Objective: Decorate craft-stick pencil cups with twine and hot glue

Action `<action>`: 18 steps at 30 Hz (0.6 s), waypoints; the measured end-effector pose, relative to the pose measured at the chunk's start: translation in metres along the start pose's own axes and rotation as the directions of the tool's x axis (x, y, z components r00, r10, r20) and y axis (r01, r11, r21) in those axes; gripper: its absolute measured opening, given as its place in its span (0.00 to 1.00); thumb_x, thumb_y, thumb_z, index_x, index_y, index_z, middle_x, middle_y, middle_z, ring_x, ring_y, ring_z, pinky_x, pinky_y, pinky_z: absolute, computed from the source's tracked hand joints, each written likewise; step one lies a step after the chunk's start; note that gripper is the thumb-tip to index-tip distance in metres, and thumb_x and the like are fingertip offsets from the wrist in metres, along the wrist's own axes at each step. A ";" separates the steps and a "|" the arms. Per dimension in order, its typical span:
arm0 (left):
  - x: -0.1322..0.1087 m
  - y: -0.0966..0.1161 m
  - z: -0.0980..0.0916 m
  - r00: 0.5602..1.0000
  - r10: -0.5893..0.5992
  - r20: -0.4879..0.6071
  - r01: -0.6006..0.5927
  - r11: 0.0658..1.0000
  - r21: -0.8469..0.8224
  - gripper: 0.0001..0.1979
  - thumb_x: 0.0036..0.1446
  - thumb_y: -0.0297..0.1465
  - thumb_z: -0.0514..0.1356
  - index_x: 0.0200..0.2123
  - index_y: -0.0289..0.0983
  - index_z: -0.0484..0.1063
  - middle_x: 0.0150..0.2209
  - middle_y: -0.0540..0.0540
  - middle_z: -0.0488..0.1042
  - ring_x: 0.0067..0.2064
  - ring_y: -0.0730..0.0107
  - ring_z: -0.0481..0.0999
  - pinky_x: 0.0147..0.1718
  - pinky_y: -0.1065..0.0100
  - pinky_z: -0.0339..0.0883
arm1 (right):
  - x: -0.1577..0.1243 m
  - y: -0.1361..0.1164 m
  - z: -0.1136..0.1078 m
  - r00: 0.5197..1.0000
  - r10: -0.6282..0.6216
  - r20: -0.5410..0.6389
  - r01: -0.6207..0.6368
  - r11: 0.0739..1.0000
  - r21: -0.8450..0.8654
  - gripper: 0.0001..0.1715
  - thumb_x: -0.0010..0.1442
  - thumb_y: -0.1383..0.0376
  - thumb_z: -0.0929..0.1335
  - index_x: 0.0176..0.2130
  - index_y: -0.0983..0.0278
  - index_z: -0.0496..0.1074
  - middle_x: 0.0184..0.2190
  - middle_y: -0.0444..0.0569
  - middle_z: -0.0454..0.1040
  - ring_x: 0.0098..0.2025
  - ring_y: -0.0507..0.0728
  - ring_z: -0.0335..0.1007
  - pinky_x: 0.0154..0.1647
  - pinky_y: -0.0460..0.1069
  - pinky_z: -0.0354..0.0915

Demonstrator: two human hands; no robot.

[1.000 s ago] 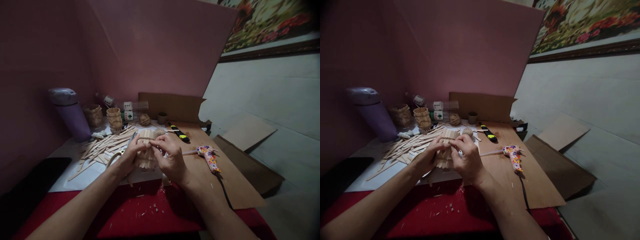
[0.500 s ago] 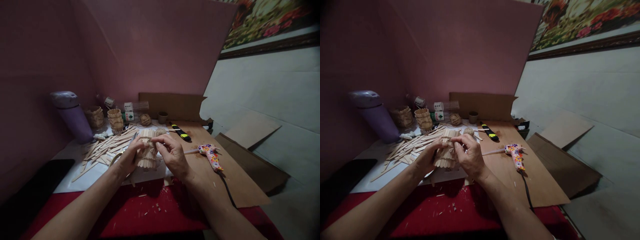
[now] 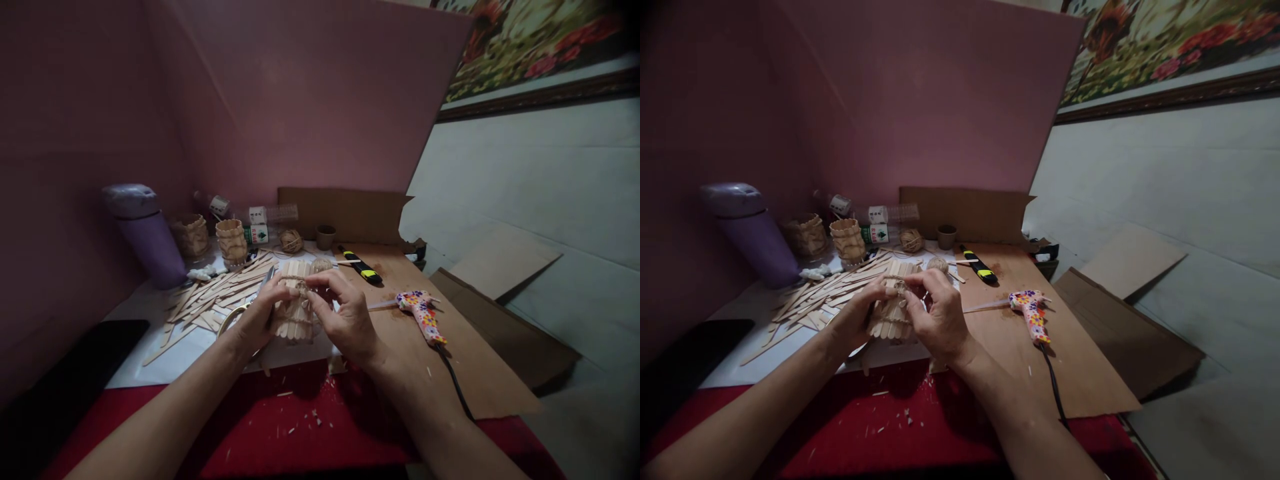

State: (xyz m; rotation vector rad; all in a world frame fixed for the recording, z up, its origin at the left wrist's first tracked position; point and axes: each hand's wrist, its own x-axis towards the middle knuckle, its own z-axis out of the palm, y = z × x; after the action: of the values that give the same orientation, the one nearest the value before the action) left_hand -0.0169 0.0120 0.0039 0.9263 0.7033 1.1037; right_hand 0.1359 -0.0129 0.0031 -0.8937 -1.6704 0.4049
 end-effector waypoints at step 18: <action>-0.002 0.005 0.006 1.000 -0.002 0.015 0.001 0.996 0.091 0.25 0.41 0.31 0.68 0.45 0.37 0.68 0.34 0.48 0.76 0.31 0.67 0.76 0.28 0.68 0.72 | 0.003 0.006 -0.003 0.996 0.046 -0.082 -0.051 0.997 -0.061 0.05 0.64 0.68 0.64 0.38 0.62 0.70 0.35 0.49 0.75 0.39 0.56 0.72 0.38 0.50 0.65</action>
State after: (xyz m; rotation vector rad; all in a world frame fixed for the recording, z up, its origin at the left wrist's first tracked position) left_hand -0.0144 0.0095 0.0112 1.0106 0.7470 1.0696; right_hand 0.1401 -0.0071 0.0023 -0.9860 -1.5972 0.3465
